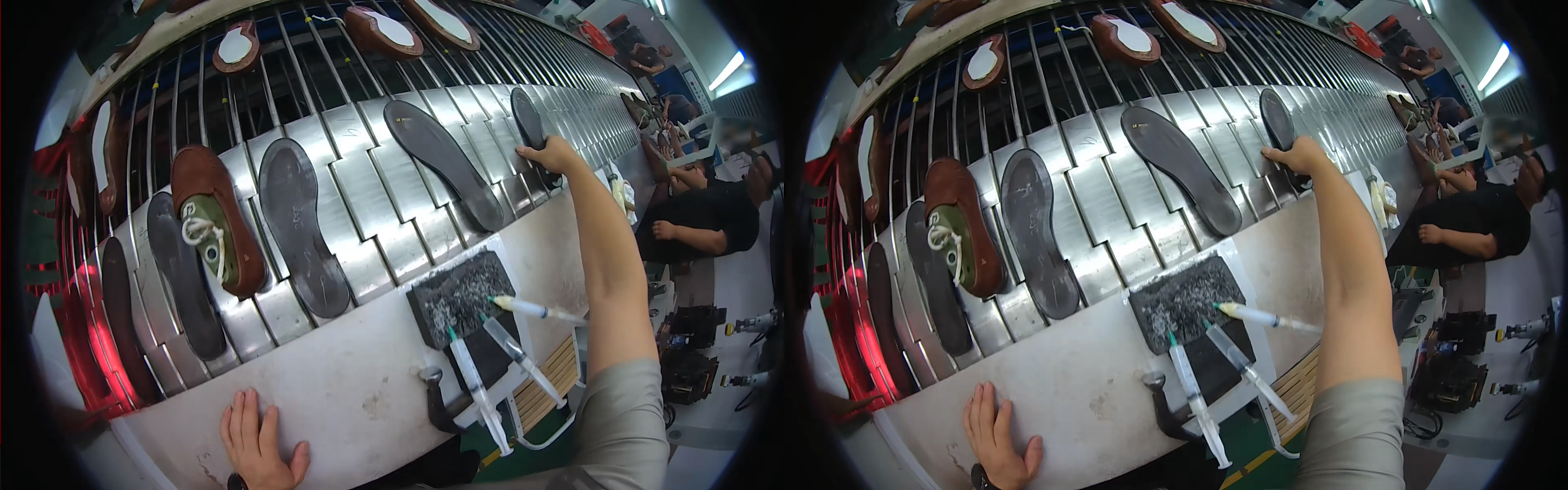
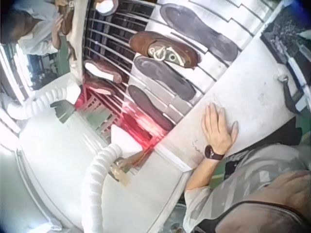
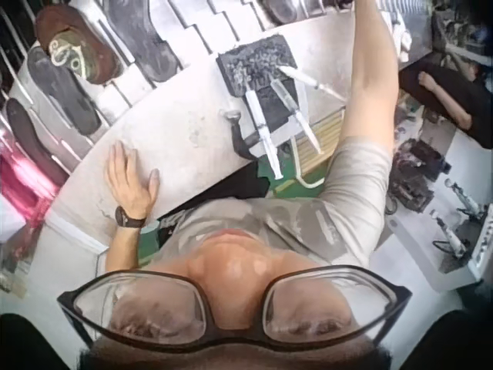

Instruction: The person attaches soles to shoes by aligning and pressing each sole onto a shoe upper on a shoe last by hand, then placing the assembled shoes back onto the conveyor belt.

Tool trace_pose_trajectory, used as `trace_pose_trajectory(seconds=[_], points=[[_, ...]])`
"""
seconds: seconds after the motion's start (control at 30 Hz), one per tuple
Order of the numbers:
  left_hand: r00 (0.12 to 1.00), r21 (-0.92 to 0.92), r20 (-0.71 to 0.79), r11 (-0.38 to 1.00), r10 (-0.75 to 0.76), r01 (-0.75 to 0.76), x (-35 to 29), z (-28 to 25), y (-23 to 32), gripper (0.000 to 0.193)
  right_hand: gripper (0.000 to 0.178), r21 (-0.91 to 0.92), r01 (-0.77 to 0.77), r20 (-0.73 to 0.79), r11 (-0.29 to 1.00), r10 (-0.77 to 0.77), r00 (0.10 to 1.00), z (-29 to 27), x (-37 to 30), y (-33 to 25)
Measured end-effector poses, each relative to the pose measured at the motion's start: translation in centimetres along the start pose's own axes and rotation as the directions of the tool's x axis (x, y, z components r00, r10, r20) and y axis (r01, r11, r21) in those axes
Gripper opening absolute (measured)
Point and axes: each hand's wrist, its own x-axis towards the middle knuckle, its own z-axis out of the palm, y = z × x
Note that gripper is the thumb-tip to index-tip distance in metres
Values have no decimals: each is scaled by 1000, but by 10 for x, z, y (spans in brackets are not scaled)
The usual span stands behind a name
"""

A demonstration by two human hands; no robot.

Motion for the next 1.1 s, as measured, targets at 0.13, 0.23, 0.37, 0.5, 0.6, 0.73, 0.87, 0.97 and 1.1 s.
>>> trace_pose_trajectory(seconds=[0.13,0.23,0.37,0.5,0.6,0.73,0.87,0.97,1.1], points=[[999,-25,35,1000,-1,2,-5,1,-6,67,84,201,-192,108,961,173,979,-7,50,17],[999,-53,43,998,-12,14,-2,4,-8,63,71,586,-148,-350,797,413,841,-24,91,14],[999,-48,50,999,-12,15,-4,2,-9,62,91,482,18,-518,876,268,813,-69,162,-60],[997,-52,47,997,-60,62,-10,4,-10,56,103,151,262,-472,953,-163,866,-79,214,-169],[996,-47,13,995,-84,85,10,-4,-8,47,106,-74,296,-287,952,-305,908,-57,237,-228],[995,15,64,997,-76,75,-18,-2,-13,53,101,-21,29,-280,999,-34,959,-39,223,-246],[995,4,48,997,-82,82,1,-3,-12,40,92,103,26,-273,994,4,962,-44,191,-190],[998,-7,0,998,-64,64,-2,-4,-10,44,82,189,49,-375,981,26,927,-54,126,-176],[997,-98,-74,995,-37,29,-6,-4,-7,46,67,469,132,-378,873,63,924,-100,10,-145]])
